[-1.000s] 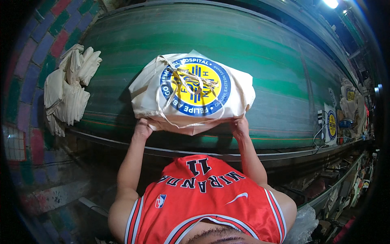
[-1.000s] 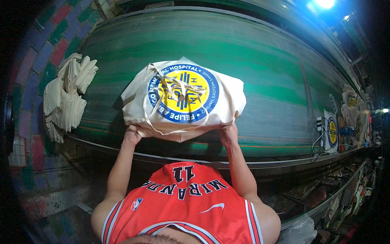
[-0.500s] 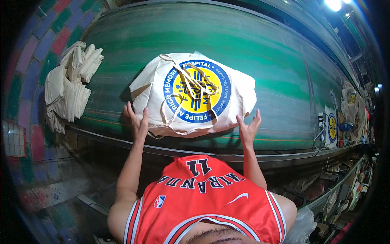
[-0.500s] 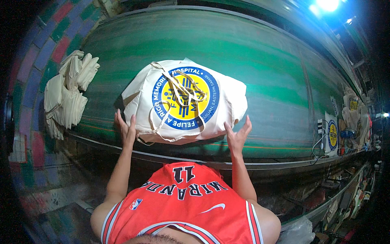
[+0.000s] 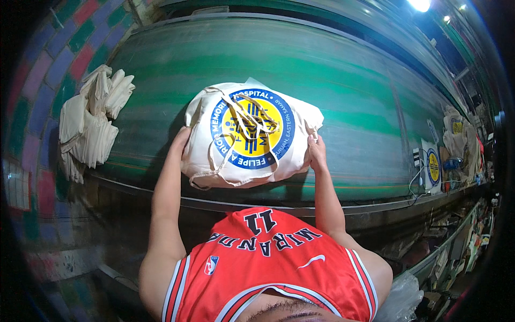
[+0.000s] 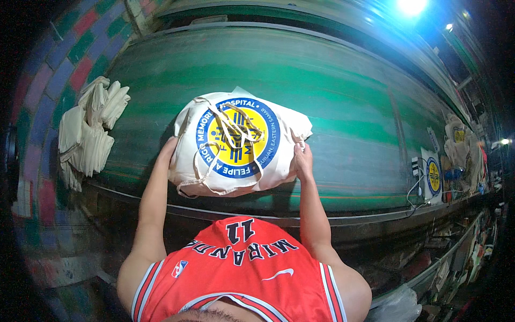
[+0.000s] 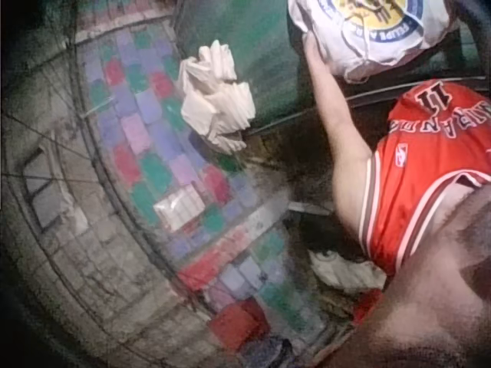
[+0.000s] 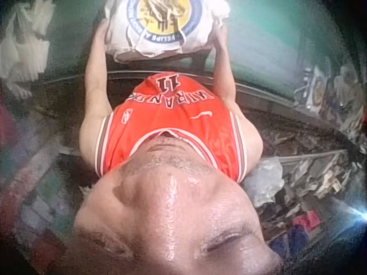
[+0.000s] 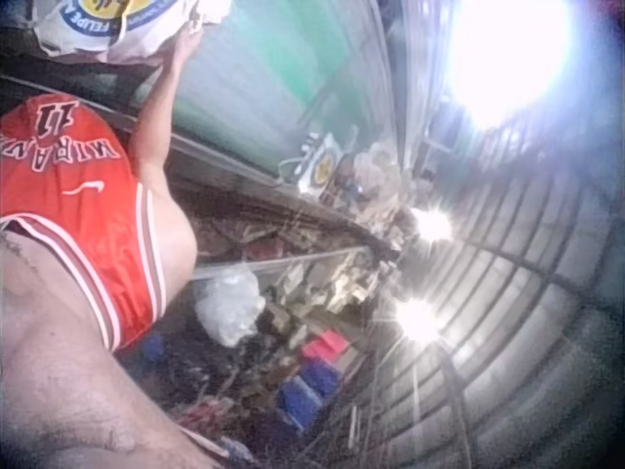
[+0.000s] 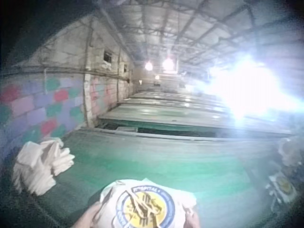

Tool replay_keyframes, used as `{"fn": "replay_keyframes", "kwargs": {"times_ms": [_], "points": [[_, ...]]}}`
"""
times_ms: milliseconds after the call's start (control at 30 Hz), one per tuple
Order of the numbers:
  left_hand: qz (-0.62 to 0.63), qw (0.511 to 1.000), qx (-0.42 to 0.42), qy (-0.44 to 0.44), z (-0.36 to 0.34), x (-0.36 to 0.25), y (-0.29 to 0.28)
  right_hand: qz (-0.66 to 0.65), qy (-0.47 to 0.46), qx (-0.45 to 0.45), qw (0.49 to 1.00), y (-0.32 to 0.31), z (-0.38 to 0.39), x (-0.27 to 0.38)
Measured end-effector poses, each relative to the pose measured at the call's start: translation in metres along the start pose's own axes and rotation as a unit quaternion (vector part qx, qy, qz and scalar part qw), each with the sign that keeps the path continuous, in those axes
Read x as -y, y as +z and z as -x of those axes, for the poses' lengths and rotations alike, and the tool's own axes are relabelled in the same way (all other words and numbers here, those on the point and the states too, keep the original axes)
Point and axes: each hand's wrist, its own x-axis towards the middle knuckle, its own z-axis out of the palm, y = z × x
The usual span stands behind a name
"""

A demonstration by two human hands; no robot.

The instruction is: The person ties a drawstring bag, then unfolds a large white fabric on a green worktable. Using a long metal blade, the person cuts the fabric along a straight line, repeatedly adjusting the material to guide the cut.

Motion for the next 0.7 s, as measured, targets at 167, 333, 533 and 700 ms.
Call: {"fn": "replay_keyframes", "kwargs": {"times_ms": [167, 333, 533, 700], "points": [[0.361, 0.898, 0.25, 0.031, 0.058, -0.002, -0.004, -0.342, 0.052, 0.181, 0.921, -0.011, 0.038, 0.04], [0.256, 0.942, 0.202, -0.075, 0.054, -0.012, -0.024, -0.088, 0.061, 0.106, 0.989, -0.038, 0.004, 0.04], [-0.087, 0.949, -0.259, 0.155, 0.009, -0.014, -0.05, 0.056, -0.06, -0.033, 0.996, -0.059, -0.016, 0.038], [-0.263, 0.847, -0.256, 0.384, -0.04, -0.07, -0.032, 0.089, -0.127, 0.05, 0.987, -0.052, -0.022, 0.078]]}}
